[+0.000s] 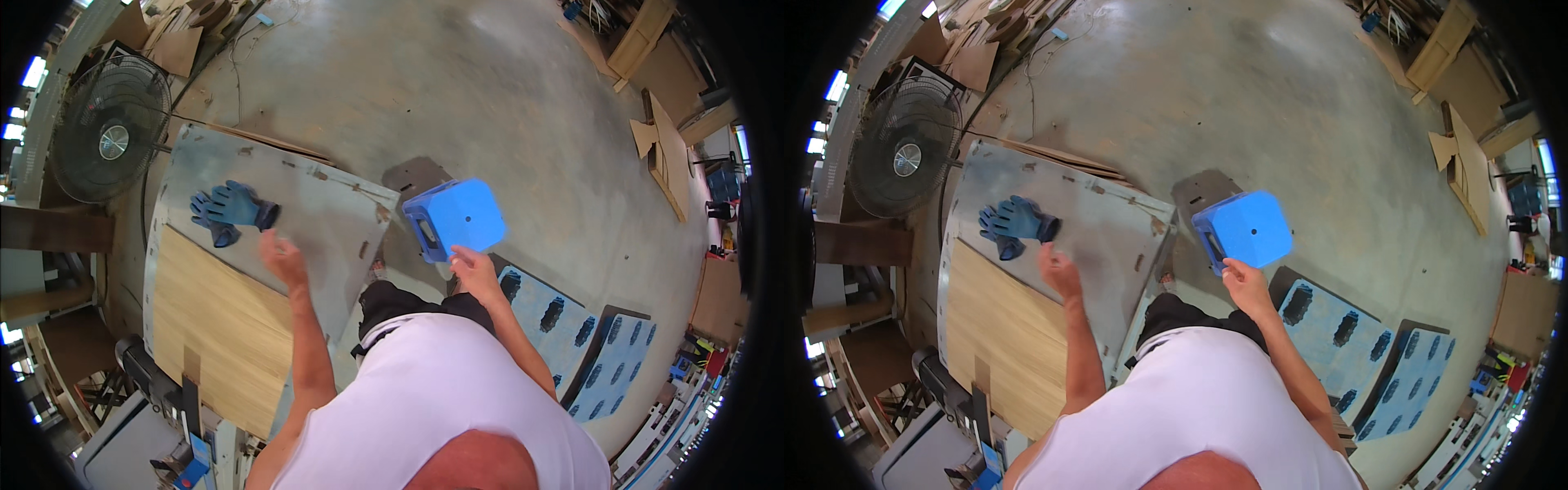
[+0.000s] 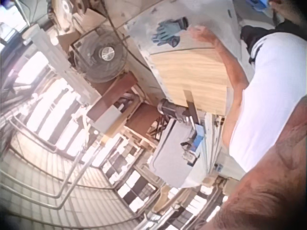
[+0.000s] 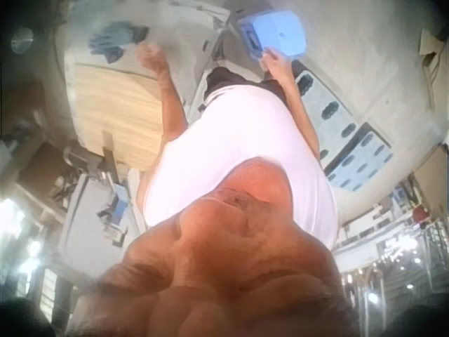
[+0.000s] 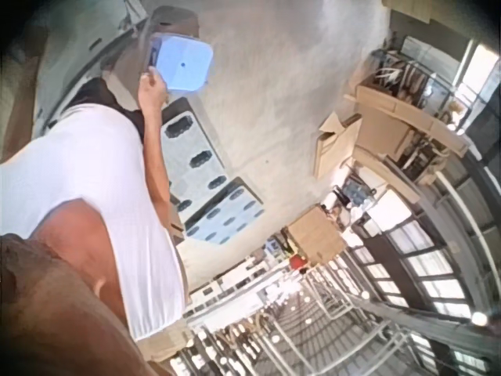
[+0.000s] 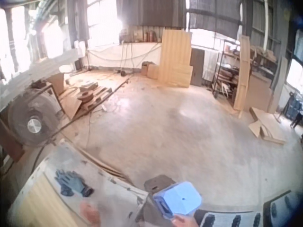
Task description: The person stacks wooden panels from a work table onto a pallet by hand, removes their work gloves, and walks to a shelf to tear a piece of paper from a roll.
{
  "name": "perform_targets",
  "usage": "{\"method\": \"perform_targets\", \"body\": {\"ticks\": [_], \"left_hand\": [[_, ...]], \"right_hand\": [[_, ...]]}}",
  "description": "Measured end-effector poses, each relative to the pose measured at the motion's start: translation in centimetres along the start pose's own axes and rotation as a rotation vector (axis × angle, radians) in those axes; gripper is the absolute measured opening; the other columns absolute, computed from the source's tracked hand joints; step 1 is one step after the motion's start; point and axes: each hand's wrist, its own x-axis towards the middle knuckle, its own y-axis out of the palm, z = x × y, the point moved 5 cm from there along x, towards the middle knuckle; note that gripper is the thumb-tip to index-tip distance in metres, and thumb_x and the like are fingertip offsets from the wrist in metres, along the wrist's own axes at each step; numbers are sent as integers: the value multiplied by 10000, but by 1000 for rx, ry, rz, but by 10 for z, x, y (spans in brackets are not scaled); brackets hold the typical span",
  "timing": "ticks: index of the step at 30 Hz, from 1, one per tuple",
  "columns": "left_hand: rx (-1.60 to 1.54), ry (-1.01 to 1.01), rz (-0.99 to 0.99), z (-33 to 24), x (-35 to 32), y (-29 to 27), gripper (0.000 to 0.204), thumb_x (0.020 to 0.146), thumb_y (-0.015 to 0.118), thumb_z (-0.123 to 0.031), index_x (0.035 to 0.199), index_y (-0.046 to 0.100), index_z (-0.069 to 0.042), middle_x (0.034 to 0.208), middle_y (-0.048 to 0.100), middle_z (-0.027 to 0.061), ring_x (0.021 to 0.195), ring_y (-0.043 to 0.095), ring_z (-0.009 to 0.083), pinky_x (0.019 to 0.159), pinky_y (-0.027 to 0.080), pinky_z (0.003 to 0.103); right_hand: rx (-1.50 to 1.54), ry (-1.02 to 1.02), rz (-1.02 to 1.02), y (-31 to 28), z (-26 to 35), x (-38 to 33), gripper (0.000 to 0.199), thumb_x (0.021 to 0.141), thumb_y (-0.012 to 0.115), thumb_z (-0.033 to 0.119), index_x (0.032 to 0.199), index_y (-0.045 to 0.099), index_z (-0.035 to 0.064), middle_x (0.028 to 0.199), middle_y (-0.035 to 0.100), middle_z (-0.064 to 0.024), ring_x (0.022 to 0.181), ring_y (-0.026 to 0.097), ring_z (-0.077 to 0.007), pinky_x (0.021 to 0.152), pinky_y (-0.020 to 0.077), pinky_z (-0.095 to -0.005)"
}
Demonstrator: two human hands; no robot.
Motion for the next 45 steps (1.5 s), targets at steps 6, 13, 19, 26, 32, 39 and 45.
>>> {"method": "perform_targets", "body": {"ticks": [6,13,19,26,32,39,45], "left_hand": [[-386,-176,809,-156,-195,52,234,834,584,-86,1039,676,-21,923,691,173,826,664,292,757,518,349],[6,-216,1178,-176,-335,106,253,760,579,-175,931,710,-43,930,678,204,882,647,385,820,514,460],[60,-243,1156,-205,-330,146,293,778,580,-199,987,702,-34,911,694,186,852,668,346,790,522,414],[-193,-995,994,-137,-378,158,204,847,586,-240,866,685,-63,730,644,27,623,591,120,519,463,273],[-361,-1378,1352,-105,-520,188,358,767,710,-343,918,666,-21,921,683,168,796,658,341,740,524,575],[-771,-816,1327,-237,-405,350,495,928,529,-437,1199,586,-27,1196,623,131,1087,560,267,982,428,402],[-854,-1439,846,-321,-207,438,338,933,518,-319,1125,540,-42,1049,620,118,915,590,287,813,482,463]], "right_hand": [[-436,-67,42,-105,-42,8,334,863,595,142,1163,624,-2,911,683,-150,799,663,-220,748,511,-319],[-592,-96,9,-305,-154,-8,385,846,605,140,1191,607,-31,849,686,-121,765,644,-195,717,505,-317],[-556,246,-54,-417,-193,-13,404,840,612,146,1186,598,-61,894,694,-173,842,672,-234,751,512,-322],[-590,61,40,-397,-100,26,376,857,611,179,1199,606,23,960,686,-187,836,674,-260,777,517,-336],[-573,10,116,-420,-73,66,414,853,636,177,1237,587,30,1043,673,-195,858,674,-254,794,525,-340],[-682,150,136,-512,-74,151,411,855,623,224,1226,600,48,1091,657,-219,964,657,-327,842,517,-363],[-621,3,-2,-565,1,267,394,878,594,225,1230,602,48,913,689,-140,831,659,-234,763,515,-346]]}}
